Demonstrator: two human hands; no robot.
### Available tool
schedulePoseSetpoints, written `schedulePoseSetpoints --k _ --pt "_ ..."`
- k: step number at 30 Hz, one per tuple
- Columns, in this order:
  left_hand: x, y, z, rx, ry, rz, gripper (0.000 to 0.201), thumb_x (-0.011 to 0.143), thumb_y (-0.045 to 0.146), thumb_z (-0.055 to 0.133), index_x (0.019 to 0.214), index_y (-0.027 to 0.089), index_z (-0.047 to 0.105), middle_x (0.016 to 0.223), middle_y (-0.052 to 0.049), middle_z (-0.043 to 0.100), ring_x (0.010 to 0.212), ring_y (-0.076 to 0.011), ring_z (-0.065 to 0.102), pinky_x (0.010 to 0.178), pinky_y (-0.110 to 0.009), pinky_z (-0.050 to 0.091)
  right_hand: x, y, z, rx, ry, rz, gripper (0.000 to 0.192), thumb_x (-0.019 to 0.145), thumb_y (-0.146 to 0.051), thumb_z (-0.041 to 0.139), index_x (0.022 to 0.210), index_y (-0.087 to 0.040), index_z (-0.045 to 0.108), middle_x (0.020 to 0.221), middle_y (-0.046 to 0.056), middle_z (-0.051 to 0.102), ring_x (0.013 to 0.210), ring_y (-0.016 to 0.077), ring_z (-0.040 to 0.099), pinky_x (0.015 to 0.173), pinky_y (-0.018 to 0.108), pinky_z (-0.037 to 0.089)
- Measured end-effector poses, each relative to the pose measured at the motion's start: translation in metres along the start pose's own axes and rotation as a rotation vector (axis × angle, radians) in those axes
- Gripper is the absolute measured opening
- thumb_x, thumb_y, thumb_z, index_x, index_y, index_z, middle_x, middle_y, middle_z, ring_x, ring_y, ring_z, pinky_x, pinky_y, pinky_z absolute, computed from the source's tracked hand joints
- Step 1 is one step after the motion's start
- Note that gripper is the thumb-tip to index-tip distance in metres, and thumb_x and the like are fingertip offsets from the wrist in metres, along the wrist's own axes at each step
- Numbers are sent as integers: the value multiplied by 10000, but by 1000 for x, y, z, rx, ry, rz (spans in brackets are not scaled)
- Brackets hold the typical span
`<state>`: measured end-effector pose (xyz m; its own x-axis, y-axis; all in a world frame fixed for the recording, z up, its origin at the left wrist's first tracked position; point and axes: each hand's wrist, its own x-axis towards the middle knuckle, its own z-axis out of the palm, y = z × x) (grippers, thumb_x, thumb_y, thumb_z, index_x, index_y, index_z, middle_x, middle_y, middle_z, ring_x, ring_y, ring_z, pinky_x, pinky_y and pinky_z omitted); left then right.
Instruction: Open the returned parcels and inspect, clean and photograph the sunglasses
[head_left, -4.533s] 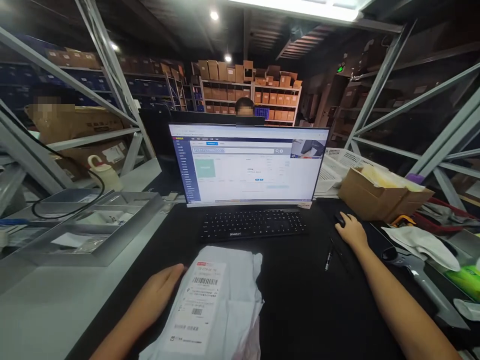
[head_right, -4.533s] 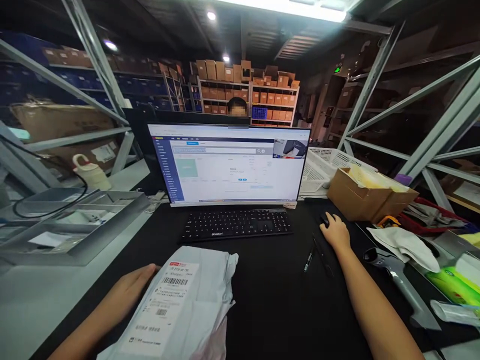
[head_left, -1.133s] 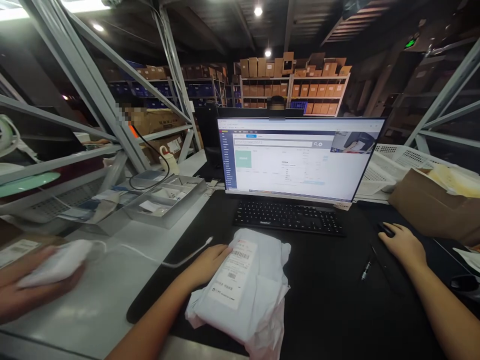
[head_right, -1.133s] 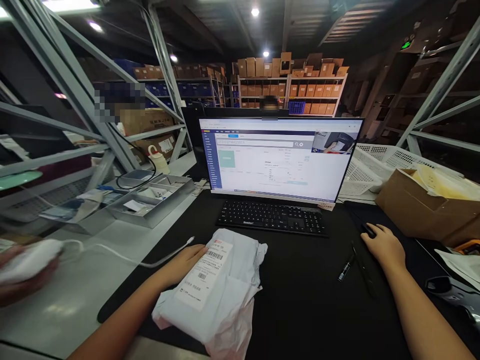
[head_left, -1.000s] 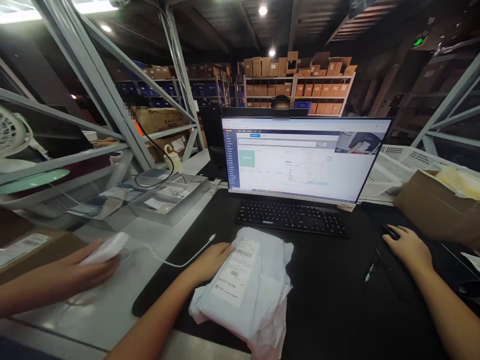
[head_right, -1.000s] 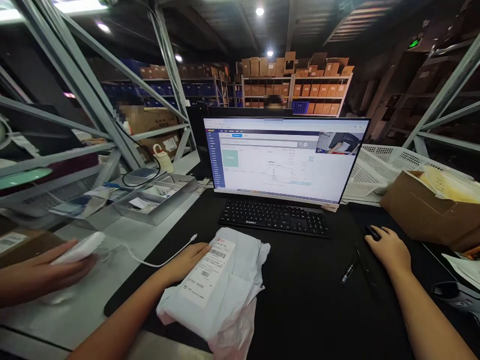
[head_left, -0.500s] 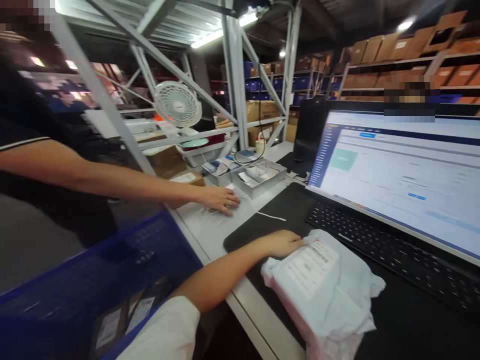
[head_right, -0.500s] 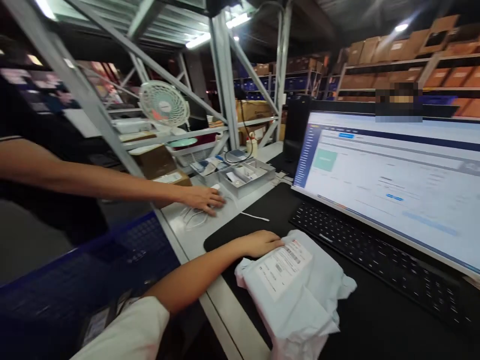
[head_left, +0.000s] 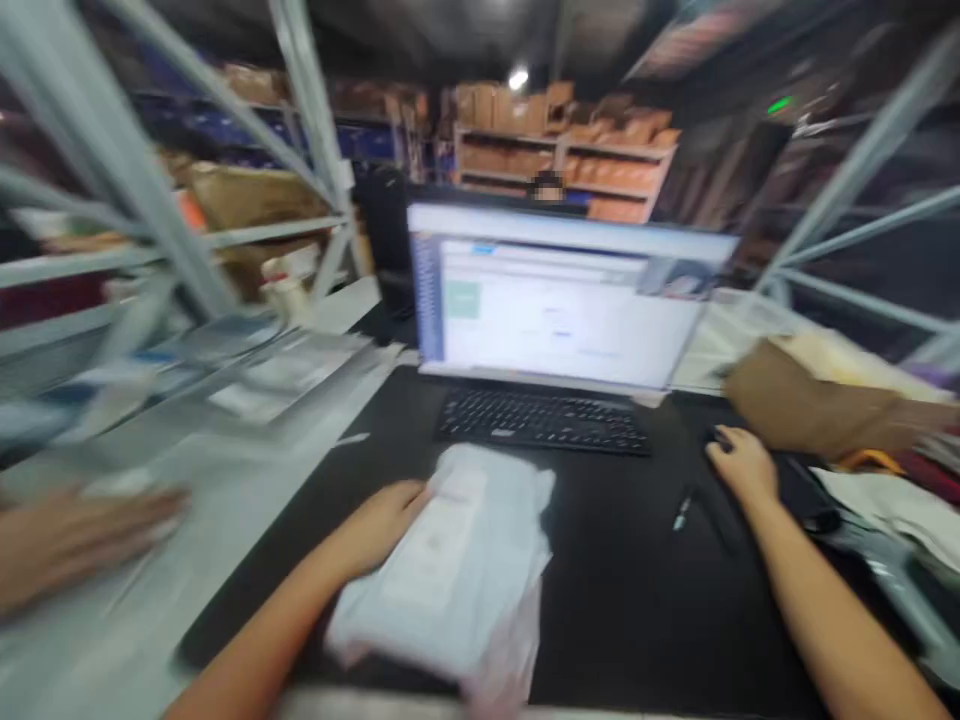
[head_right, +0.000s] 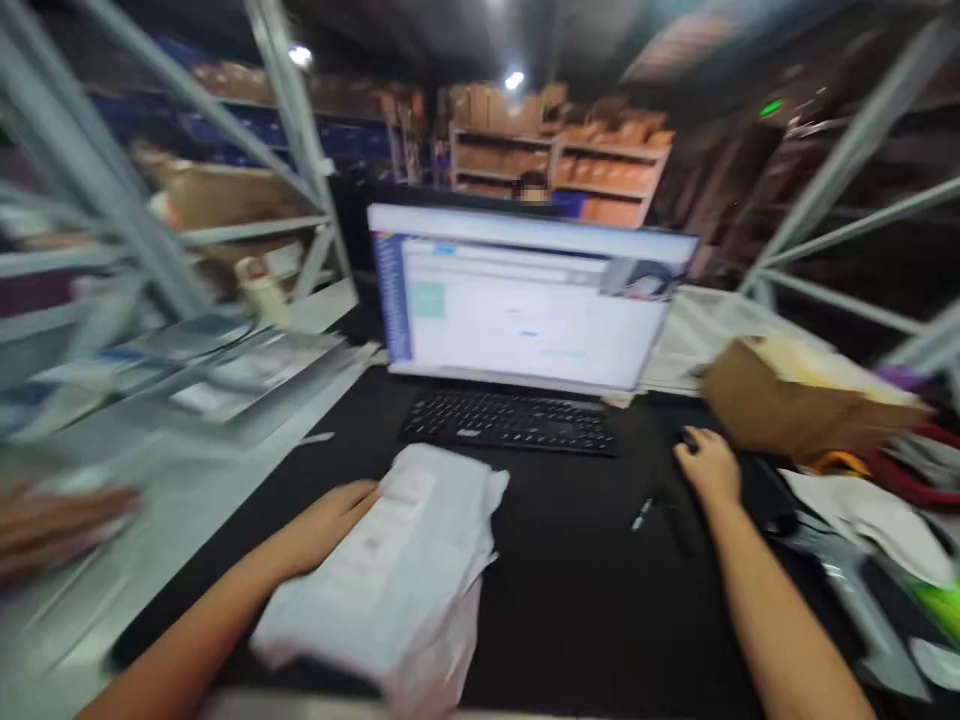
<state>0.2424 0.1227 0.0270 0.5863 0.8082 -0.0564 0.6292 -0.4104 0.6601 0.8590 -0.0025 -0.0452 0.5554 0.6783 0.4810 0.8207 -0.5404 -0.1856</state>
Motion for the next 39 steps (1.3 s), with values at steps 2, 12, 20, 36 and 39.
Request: schedulePoseSetpoints --k 2,12,20,36,39 --pt "11 -8 1 -5 -71 -10 570 958 656 316 841 202 640 877 -65 694 858 -263 649 759 -331 473 -11 27 -14 -43 14 91 341 958 -355 609 1254 -190 648 1343 108 609 1178 248 617 1004 434 520" --pt "9 0 4 -45 -82 -37 487 914 619 383 774 205 598 849 -62 667 820 -255 616 760 -346 478 0 27 -1 8 -4 134 483 880 -381 524 1296 -195 682 1399 120 594 1204 289 614 1031 390 490" --pt "8 4 2 -43 -52 -17 490 937 596 376 781 198 616 850 -60 667 824 -248 622 780 -341 495 2 35 3 21 -14 137 514 870 -395 516 1304 -173 677 1404 135 590 1216 297 599 1049 395 467" --pt "6 7 -1 -79 -43 -37 494 919 605 415 830 204 689 865 -69 694 828 -260 642 796 -354 516 3 36 3 8 -40 157 519 859 -423 515 1288 -188 691 1419 127 587 1230 310 600 1047 415 464" --pt "6 4 0 -79 -44 -27 501 928 610 401 824 208 679 864 -64 682 827 -258 638 797 -356 513 2 35 4 10 -42 157 516 862 -424 514 1285 -188 694 1417 124 590 1250 309 587 1049 412 465"
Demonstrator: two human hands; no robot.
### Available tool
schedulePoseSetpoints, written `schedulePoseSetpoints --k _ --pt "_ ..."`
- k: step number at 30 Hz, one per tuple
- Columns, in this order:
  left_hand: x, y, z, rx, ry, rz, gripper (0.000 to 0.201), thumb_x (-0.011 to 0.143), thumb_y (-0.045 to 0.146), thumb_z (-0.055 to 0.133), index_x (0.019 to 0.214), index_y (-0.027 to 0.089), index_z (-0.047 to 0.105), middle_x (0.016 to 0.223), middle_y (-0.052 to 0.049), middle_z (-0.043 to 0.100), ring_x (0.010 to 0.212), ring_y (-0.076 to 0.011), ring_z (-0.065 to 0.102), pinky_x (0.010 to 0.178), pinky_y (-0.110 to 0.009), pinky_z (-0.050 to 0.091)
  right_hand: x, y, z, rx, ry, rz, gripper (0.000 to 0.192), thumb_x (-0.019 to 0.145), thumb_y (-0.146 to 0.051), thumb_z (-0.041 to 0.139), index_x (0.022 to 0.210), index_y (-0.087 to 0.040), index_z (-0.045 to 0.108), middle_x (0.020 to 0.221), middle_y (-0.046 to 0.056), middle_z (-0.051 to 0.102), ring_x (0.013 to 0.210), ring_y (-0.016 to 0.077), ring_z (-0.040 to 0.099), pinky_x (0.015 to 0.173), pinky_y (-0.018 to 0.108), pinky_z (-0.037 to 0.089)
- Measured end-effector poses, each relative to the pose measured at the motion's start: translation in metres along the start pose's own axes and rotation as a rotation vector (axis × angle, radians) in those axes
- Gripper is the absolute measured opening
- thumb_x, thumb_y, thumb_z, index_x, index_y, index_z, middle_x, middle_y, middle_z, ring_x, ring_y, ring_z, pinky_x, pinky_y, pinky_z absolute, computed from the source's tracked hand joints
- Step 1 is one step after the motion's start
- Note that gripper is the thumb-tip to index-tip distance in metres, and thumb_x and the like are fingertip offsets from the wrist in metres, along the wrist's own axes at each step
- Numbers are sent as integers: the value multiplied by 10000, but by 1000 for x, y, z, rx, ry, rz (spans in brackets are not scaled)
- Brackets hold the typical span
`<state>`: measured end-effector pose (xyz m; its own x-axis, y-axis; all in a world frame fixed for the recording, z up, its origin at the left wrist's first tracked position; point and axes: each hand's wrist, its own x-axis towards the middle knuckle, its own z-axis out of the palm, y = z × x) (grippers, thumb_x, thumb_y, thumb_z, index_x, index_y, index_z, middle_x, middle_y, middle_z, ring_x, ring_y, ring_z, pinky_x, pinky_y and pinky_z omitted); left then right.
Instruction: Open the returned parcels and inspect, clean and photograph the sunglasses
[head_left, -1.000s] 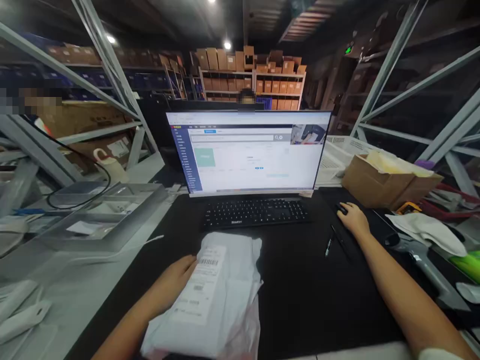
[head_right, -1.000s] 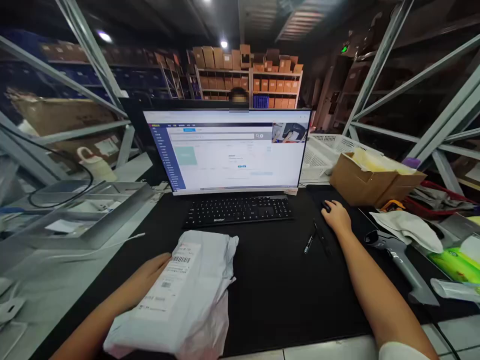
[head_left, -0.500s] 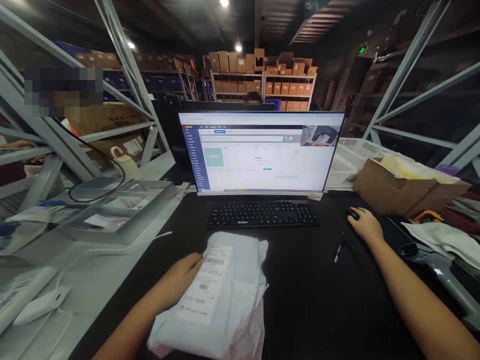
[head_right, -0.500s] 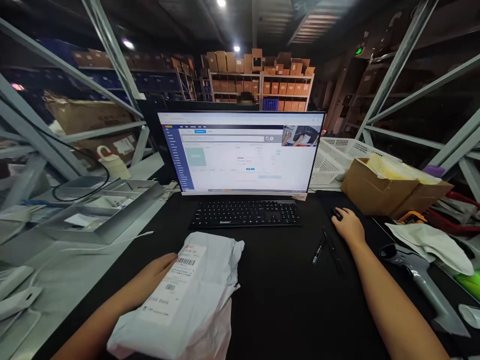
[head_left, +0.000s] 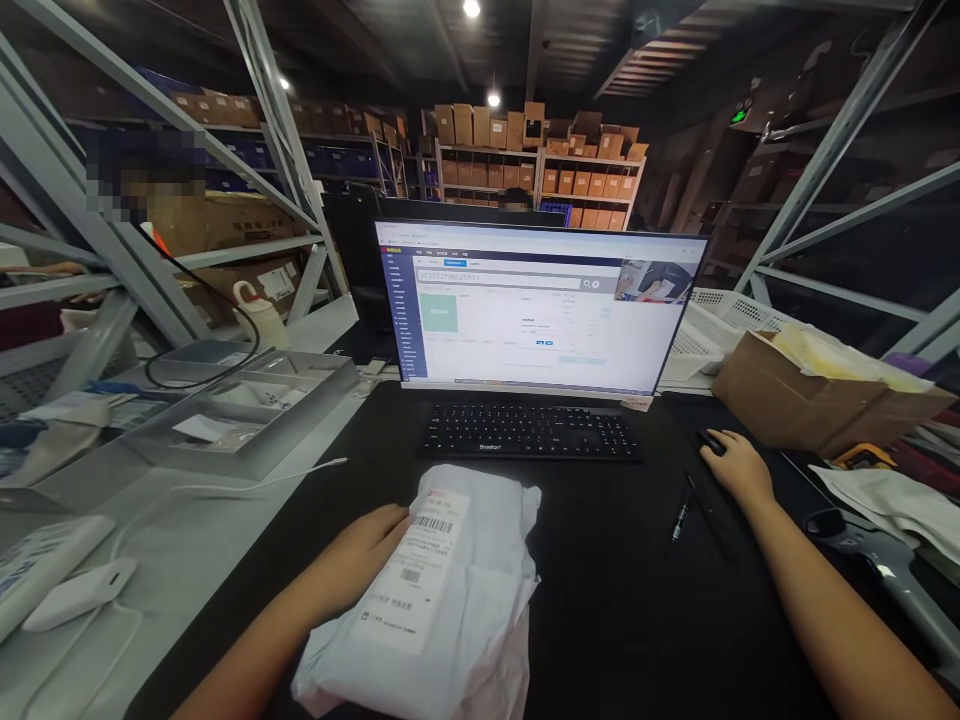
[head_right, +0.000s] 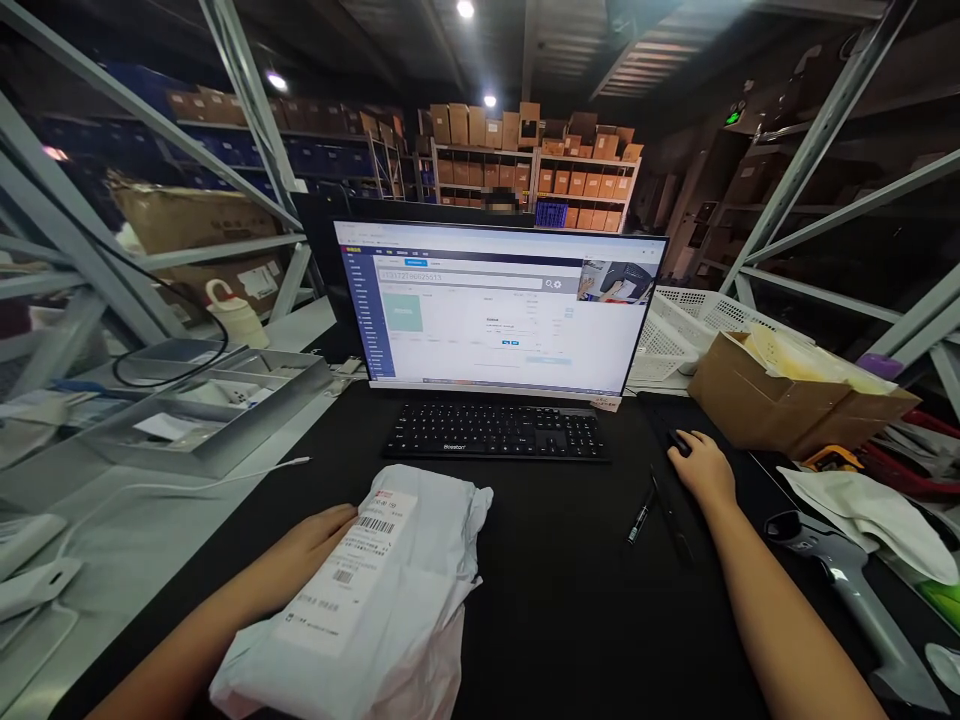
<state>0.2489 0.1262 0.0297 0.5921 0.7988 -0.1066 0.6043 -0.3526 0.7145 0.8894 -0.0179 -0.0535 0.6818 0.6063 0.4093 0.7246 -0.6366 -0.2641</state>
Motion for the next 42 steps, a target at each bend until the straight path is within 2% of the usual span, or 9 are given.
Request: schedulePoseSetpoints --k 6,12,17,21,25,36,39,42 --pt "1 -5 2 33 -55 -3 530 981 610 318 802 204 608 869 -47 629 828 -236 608 765 -333 476 1 -1 1 11 0 14 501 860 -424 518 1273 -209 701 1410 115 591 1228 310 599 1023 421 483" --pt "0 -2 2 26 -56 -17 508 978 596 321 768 208 574 846 -39 618 820 -234 605 751 -322 479 0 -5 -1 30 35 17 502 852 -397 532 1289 -203 684 1396 110 598 1213 293 604 1035 403 475" --pt "2 -7 2 -19 -67 -15 501 955 614 363 826 215 637 904 -56 683 891 -258 645 827 -343 516 -3 -8 -6 -1 55 42 494 882 -388 503 1294 -182 680 1409 121 586 1220 292 606 1040 389 480" --pt "4 -12 2 -40 -6 -39 524 902 666 416 829 227 693 898 -70 716 915 -298 671 843 -380 554 -2 -6 -4 -17 35 20 481 893 -371 499 1299 -182 678 1392 118 600 1213 282 613 1037 371 484" --pt "4 -8 1 -9 40 -51 560 862 706 417 822 231 710 890 -81 723 958 -322 676 850 -395 569 0 -4 -1 -10 43 26 486 911 -365 490 1321 -168 660 1418 137 575 1236 292 597 1056 391 471" --pt "-1 2 1 -14 25 -90 574 897 689 362 838 218 684 908 -92 714 972 -307 669 863 -377 548 -2 0 1 4 22 21 513 876 -397 488 1298 -172 672 1409 136 582 1228 322 604 1054 425 479" --pt "-1 1 1 -18 -15 -64 587 932 672 316 848 211 669 937 -85 706 964 -290 669 894 -380 538 0 0 2 -1 31 6 519 885 -393 476 1301 -150 668 1401 155 583 1249 321 590 1074 417 463" --pt "0 -4 3 -19 11 -42 583 917 687 346 872 217 688 970 -91 714 1019 -302 666 940 -391 529 1 -2 3 -13 43 -7 509 902 -382 470 1304 -136 664 1390 166 590 1258 310 585 1078 409 459"
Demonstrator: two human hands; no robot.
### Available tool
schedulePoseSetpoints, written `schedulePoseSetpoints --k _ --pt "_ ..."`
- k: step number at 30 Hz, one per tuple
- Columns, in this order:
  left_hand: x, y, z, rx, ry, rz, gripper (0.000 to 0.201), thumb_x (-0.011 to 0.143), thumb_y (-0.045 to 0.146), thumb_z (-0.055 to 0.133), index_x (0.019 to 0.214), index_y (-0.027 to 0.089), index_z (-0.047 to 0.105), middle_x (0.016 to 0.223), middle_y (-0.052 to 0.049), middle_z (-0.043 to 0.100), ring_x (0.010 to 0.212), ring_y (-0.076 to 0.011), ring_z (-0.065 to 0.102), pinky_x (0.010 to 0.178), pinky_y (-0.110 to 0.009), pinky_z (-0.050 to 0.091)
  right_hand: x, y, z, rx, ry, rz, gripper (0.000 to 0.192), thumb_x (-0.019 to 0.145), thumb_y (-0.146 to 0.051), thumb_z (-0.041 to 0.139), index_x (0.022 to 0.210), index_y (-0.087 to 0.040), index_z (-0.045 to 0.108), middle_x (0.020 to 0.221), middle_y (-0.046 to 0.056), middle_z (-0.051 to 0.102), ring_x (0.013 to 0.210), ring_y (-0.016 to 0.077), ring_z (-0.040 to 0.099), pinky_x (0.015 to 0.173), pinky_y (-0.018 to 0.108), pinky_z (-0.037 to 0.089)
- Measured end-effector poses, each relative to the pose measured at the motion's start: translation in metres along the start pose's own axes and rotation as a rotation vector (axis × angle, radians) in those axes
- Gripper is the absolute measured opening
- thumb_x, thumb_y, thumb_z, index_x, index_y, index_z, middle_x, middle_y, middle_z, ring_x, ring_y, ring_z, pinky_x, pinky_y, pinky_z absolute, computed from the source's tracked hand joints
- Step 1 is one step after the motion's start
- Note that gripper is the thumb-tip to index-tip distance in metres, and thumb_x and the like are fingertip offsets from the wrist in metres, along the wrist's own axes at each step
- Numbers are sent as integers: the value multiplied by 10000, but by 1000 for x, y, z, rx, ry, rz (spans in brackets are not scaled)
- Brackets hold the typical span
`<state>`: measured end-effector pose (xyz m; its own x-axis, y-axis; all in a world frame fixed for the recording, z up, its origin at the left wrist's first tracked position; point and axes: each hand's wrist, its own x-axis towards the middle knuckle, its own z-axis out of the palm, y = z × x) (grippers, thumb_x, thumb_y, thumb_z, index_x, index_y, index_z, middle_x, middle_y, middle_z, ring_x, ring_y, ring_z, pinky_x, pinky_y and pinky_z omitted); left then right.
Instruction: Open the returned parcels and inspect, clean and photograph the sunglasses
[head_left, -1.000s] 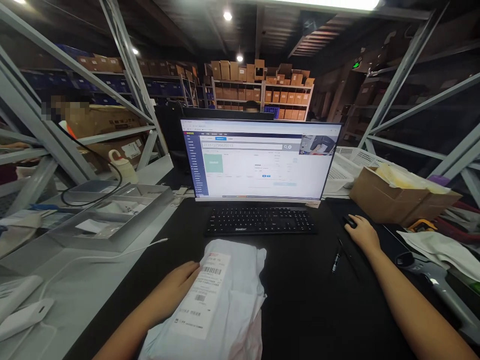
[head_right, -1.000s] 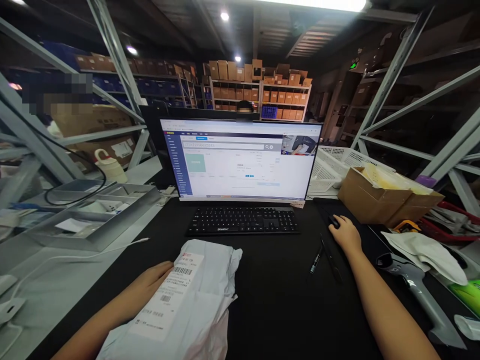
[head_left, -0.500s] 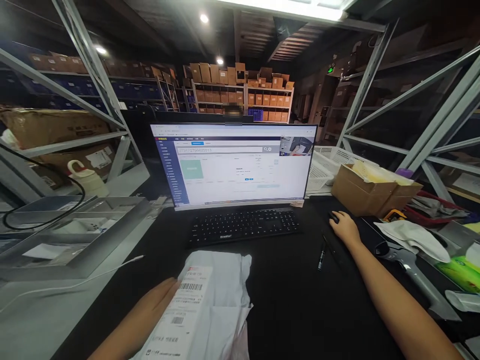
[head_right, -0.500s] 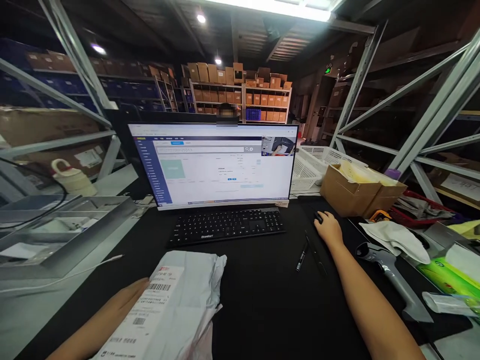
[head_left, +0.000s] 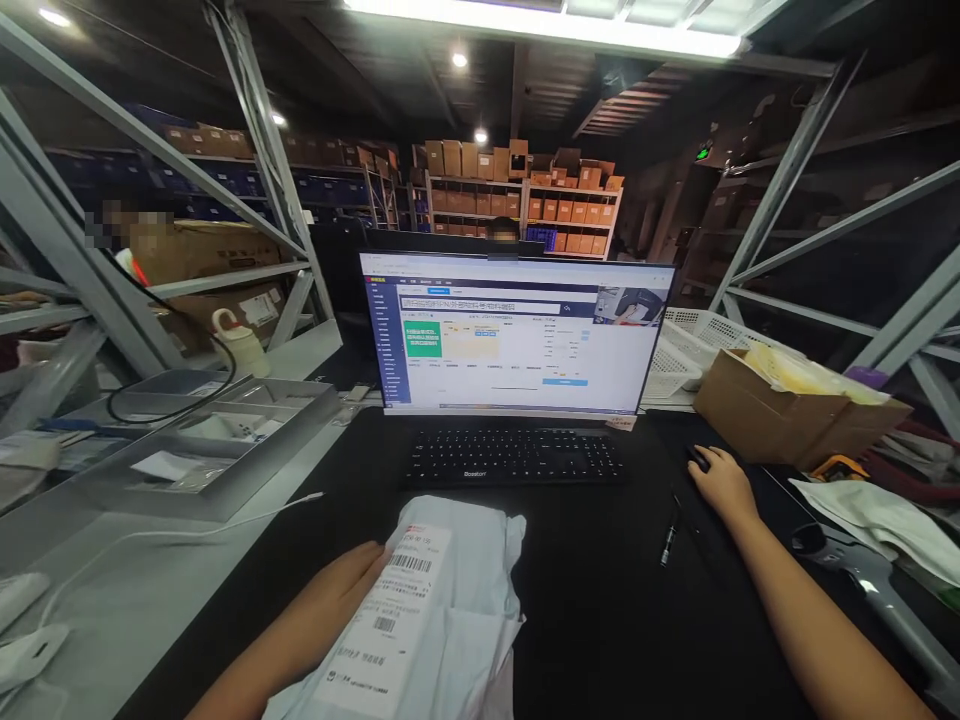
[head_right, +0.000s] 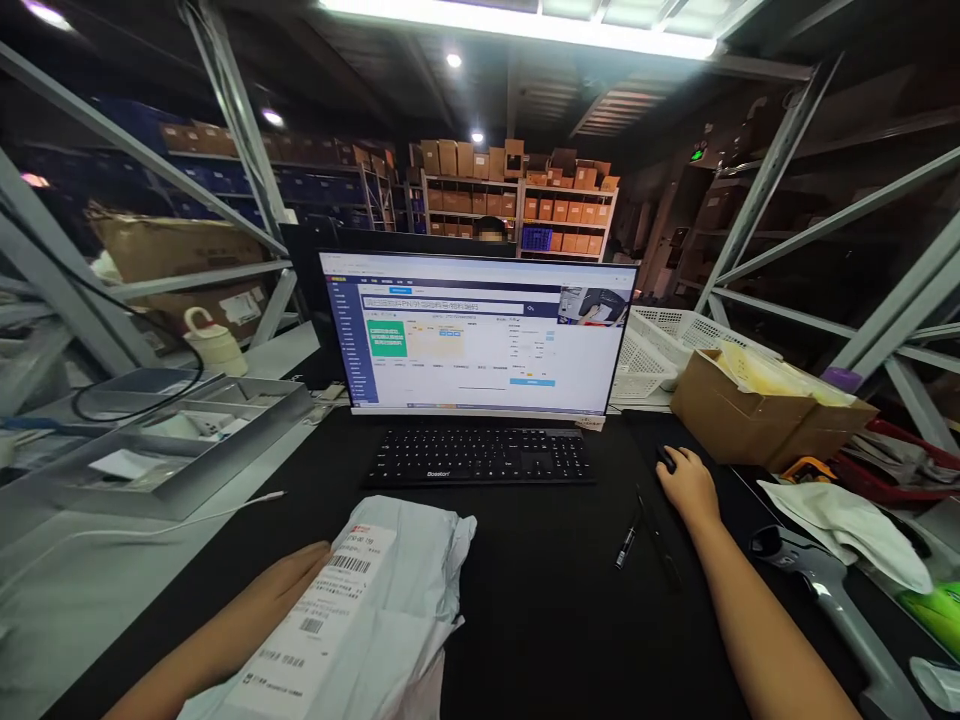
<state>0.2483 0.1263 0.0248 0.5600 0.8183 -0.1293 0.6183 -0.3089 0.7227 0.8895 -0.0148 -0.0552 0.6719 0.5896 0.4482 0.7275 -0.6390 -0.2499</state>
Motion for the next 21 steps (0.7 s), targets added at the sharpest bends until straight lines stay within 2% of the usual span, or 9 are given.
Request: schedulePoseSetpoints --k 2,5,9,13,17,19,21 --pt "2 -3 1 -1 25 2 574 894 700 378 869 223 697 957 -93 721 1015 -309 670 916 -392 544 1 -1 0 -11 6 -2 500 914 -371 471 1309 -133 663 1386 169 594 1261 303 584 1079 404 459" --pt "3 -3 1 -6 2 17 578 896 698 372 837 222 694 901 -86 719 948 -297 681 860 -379 564 1 -2 0 -23 7 -1 493 927 -359 471 1318 -126 659 1386 175 591 1255 296 589 1080 396 455" --pt "2 -1 0 -5 -7 7 593 895 709 370 836 222 702 896 -85 723 994 -305 681 901 -383 559 0 -3 0 -24 7 2 487 930 -339 467 1321 -118 657 1394 185 579 1272 302 576 1087 406 444" --pt "2 -6 -1 0 21 -68 661 858 754 370 959 214 738 1086 -115 737 1179 -358 633 1017 -442 518 -1 0 2 -13 9 -9 501 925 -351 458 1320 -109 652 1393 190 579 1282 310 566 1089 416 441" --pt "4 -13 0 -29 54 -143 759 840 769 371 1190 185 706 1347 -127 652 1349 -364 525 1154 -461 407 1 4 6 10 7 -23 549 911 -396 447 1341 -113 637 1406 187 572 1289 316 559 1094 424 440" --pt "4 -14 1 -42 63 -152 761 850 762 362 1194 175 703 1343 -134 654 1345 -363 529 1144 -457 412 2 6 8 24 -2 -28 555 895 -415 449 1319 -122 655 1404 184 576 1285 322 564 1098 431 440" --pt "3 -14 2 -39 67 -118 711 868 744 354 1120 190 723 1245 -128 701 1282 -357 576 1083 -443 459 4 9 11 35 -11 -26 559 876 -424 450 1284 -116 677 1391 196 585 1272 338 574 1089 448 448"
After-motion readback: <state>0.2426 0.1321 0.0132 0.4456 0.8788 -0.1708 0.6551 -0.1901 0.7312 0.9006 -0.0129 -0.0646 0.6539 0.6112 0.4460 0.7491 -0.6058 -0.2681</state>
